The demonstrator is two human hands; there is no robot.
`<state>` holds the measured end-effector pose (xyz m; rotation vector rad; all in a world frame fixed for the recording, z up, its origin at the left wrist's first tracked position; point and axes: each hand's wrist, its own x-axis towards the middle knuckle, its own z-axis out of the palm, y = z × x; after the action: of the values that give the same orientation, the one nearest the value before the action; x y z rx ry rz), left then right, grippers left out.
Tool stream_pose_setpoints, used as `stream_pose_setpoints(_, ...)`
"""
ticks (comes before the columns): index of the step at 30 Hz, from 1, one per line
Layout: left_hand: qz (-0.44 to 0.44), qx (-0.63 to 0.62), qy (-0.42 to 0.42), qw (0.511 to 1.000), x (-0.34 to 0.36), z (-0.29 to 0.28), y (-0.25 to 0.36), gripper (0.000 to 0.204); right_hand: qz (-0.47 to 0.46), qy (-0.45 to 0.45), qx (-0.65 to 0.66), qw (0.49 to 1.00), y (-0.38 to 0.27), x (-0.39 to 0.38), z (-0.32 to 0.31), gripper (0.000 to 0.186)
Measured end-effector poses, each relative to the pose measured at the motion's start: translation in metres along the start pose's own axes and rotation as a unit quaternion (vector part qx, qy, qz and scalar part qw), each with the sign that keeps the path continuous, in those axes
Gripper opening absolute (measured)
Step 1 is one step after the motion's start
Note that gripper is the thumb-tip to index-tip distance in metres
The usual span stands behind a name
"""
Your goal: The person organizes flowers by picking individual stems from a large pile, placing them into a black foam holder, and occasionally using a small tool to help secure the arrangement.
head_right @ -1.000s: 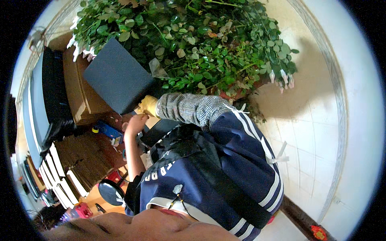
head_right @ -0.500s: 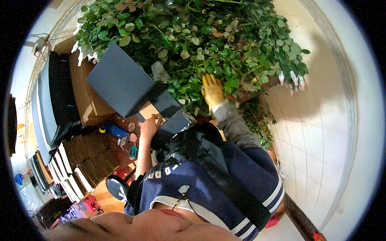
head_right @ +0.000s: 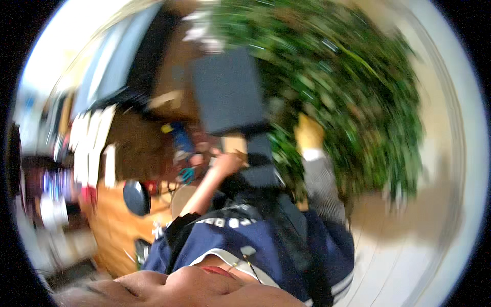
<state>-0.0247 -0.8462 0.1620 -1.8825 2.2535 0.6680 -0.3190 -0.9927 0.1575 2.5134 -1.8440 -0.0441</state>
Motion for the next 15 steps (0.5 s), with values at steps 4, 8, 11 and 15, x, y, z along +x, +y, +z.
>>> stream_pose_setpoints(4,-0.015,0.026,-0.063,0.998,0.024,0.003,0.032,0.029,-0.087,-0.108,-0.078,0.987,0.031,0.039,0.083,0.060)
stream_pose_setpoints(8,-0.006,-0.040,0.022,0.999,0.018,0.040,0.024,0.029,-0.157,-0.110,-0.112,0.975,0.003,0.085,0.087,0.055)
stream_pose_setpoints(11,-0.024,-0.057,0.015,0.998,0.027,0.026,0.030,0.030,-0.115,-0.059,-0.062,0.990,0.026,0.086,0.060,0.048)
stream_pose_setpoints(15,-0.062,-0.070,0.023,0.995,0.031,0.030,0.029,0.031,-0.068,0.107,0.070,0.989,0.031,0.080,0.026,0.042)
